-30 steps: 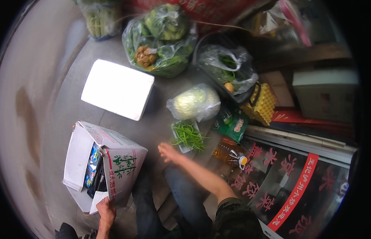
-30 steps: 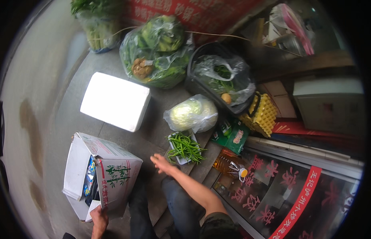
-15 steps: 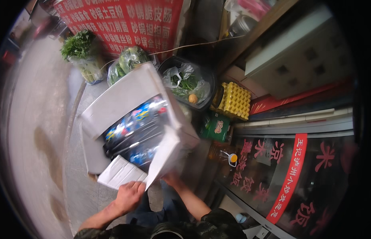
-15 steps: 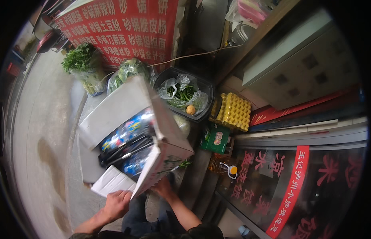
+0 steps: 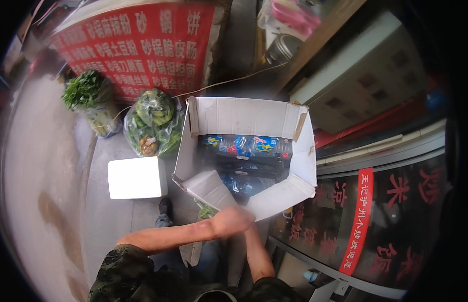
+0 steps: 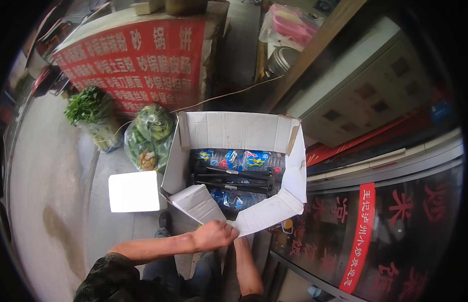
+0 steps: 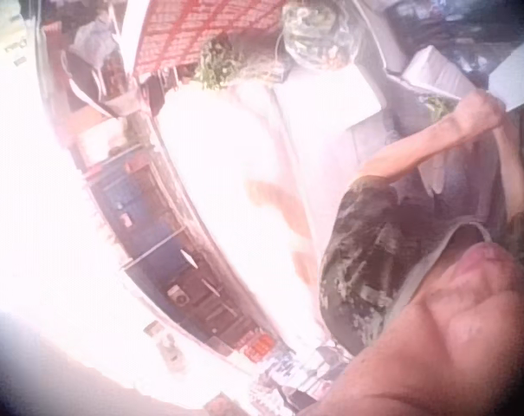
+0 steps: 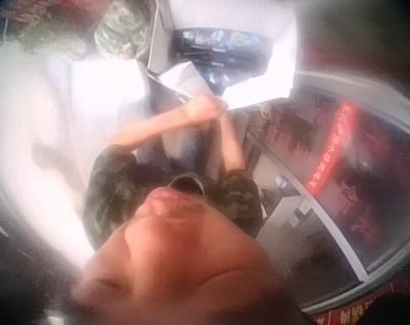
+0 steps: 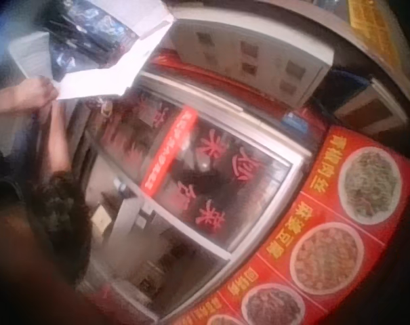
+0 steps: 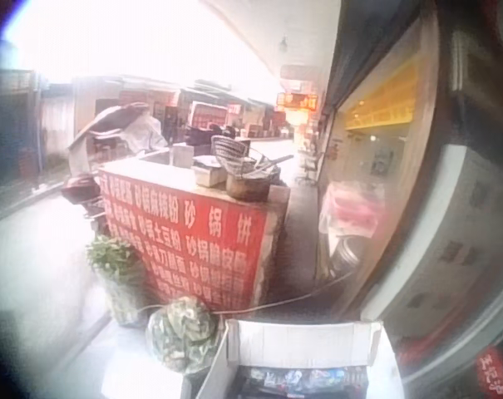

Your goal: The person carries a white tray with green chilies into a restaurant, then transfers chilies from a plastic bag into the tray. They also handle a bag of cabbage and a styrofoam box, then carry the tray of chilies to the kitchen counter.

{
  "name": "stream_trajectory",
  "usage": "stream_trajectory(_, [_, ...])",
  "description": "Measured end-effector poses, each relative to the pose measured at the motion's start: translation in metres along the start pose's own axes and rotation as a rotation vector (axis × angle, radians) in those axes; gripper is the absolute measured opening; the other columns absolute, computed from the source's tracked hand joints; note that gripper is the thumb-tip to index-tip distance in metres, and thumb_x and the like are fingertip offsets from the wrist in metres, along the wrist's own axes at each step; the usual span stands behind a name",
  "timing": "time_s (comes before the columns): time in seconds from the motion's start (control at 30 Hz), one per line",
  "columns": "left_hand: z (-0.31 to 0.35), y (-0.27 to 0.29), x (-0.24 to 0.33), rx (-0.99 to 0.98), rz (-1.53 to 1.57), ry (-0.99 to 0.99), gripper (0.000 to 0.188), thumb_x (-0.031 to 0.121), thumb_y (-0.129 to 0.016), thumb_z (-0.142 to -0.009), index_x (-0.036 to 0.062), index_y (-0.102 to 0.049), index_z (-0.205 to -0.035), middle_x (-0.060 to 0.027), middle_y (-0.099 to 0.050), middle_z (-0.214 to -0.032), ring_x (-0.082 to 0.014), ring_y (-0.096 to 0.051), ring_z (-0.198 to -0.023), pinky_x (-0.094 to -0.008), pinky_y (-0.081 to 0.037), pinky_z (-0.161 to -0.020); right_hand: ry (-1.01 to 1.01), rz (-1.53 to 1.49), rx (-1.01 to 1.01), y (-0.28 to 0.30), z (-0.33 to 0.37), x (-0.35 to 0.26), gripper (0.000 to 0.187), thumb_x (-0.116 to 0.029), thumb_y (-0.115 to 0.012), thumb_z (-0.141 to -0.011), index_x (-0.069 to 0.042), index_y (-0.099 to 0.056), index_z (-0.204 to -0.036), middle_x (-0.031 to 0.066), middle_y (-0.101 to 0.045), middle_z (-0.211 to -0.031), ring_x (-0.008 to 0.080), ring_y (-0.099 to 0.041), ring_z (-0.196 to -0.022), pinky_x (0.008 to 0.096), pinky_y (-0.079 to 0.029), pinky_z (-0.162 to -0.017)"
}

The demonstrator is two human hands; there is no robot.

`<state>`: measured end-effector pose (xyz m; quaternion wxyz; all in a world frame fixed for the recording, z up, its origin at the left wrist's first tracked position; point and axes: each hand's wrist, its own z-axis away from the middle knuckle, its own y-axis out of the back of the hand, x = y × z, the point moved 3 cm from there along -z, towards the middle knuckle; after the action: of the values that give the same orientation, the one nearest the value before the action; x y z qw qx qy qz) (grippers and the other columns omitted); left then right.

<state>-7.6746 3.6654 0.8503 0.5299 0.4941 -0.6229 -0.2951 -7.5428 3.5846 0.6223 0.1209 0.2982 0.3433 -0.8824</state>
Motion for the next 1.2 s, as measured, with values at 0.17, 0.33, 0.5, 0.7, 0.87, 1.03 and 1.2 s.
stream_trajectory(0.17, [0.011,0.002,-0.086,-0.030,0.029,0.046,0.020,0.012,-0.061,-0.065,0.0018,-0.052,-0.080,-0.0082,-0.058,-0.068,-0.0232,-0.061,-0.064,-0.0325,-0.049,-0.055,-0.008,0.030,0.042,-0.043,-0.038,0.052,0.051,-0.029,-0.052,-0.093,-0.010,-0.032,-0.136,0.0196,-0.049,-0.127,0.0378,-0.051,-0.115,0.0523,-0.045,-0.092])
stream_trajectory(0.33, [0.061,-0.006,-0.150,-0.031,-0.086,0.023,0.018,0.014,-0.061,-0.065,0.0020,-0.055,-0.077,-0.0053,-0.058,-0.064,-0.0221,-0.061,-0.061,-0.0315,-0.048,-0.055,-0.069,0.054,0.023,-0.098,-0.059,0.129,0.050,-0.029,-0.052,-0.093,-0.010,-0.033,-0.135,0.0194,-0.049,-0.127,0.0373,-0.051,-0.115,0.0516,-0.045,-0.092])
stream_trajectory(0.5, [0.103,-0.015,-0.207,-0.040,-0.084,0.133,0.013,0.015,-0.060,-0.066,0.0046,-0.057,-0.074,-0.0034,-0.059,-0.062,-0.0199,-0.061,-0.060,-0.0313,-0.047,-0.051,-0.126,0.091,-0.030,-0.159,-0.077,0.196,0.049,-0.029,-0.051,-0.093,-0.009,-0.034,-0.134,0.0191,-0.048,-0.127,0.0368,-0.051,-0.115,0.0509,-0.045,-0.092])
stream_trajectory(0.7, [0.104,-0.015,-0.244,-0.039,-0.096,0.127,0.014,0.014,-0.061,-0.065,0.0044,-0.057,-0.075,-0.0046,-0.060,-0.064,-0.0210,-0.061,-0.060,-0.0330,-0.047,-0.049,-0.062,0.146,-0.005,-0.185,-0.097,0.199,0.048,-0.028,-0.051,-0.093,-0.008,-0.035,-0.134,0.0188,-0.048,-0.127,0.0362,-0.051,-0.115,0.0500,-0.045,-0.093])
stream_trajectory(0.87, [0.118,-0.030,-0.236,-0.029,0.054,0.082,0.017,0.014,-0.062,-0.064,0.0033,-0.057,-0.076,-0.0058,-0.060,-0.064,-0.0216,-0.061,-0.060,-0.0329,-0.048,-0.050,-0.029,0.135,0.073,-0.168,-0.088,0.190,0.046,-0.028,-0.050,-0.094,-0.007,-0.036,-0.133,0.0186,-0.048,-0.127,0.0357,-0.051,-0.115,0.0493,-0.045,-0.093])
stream_trajectory(1.03, [0.145,-0.033,-0.219,-0.072,0.064,0.093,0.018,0.017,-0.058,-0.067,0.0019,-0.055,-0.076,-0.0076,-0.059,-0.064,-0.0210,-0.060,-0.058,-0.0314,-0.046,-0.051,-0.073,0.094,0.134,-0.144,-0.079,0.208,0.045,-0.027,-0.050,-0.094,-0.006,-0.036,-0.132,0.0183,-0.048,-0.127,0.0352,-0.051,-0.115,0.0486,-0.046,-0.094])
stream_trajectory(1.2, [0.174,0.008,-0.236,-0.098,0.001,0.159,0.014,0.015,-0.057,-0.067,0.0046,-0.051,-0.073,-0.0046,-0.053,-0.064,-0.0191,-0.057,-0.061,-0.0288,-0.044,-0.052,-0.147,0.064,0.105,-0.146,-0.093,0.243,0.044,-0.027,-0.049,-0.094,-0.006,-0.037,-0.131,0.0181,-0.048,-0.127,0.0347,-0.051,-0.115,0.0479,-0.046,-0.094])
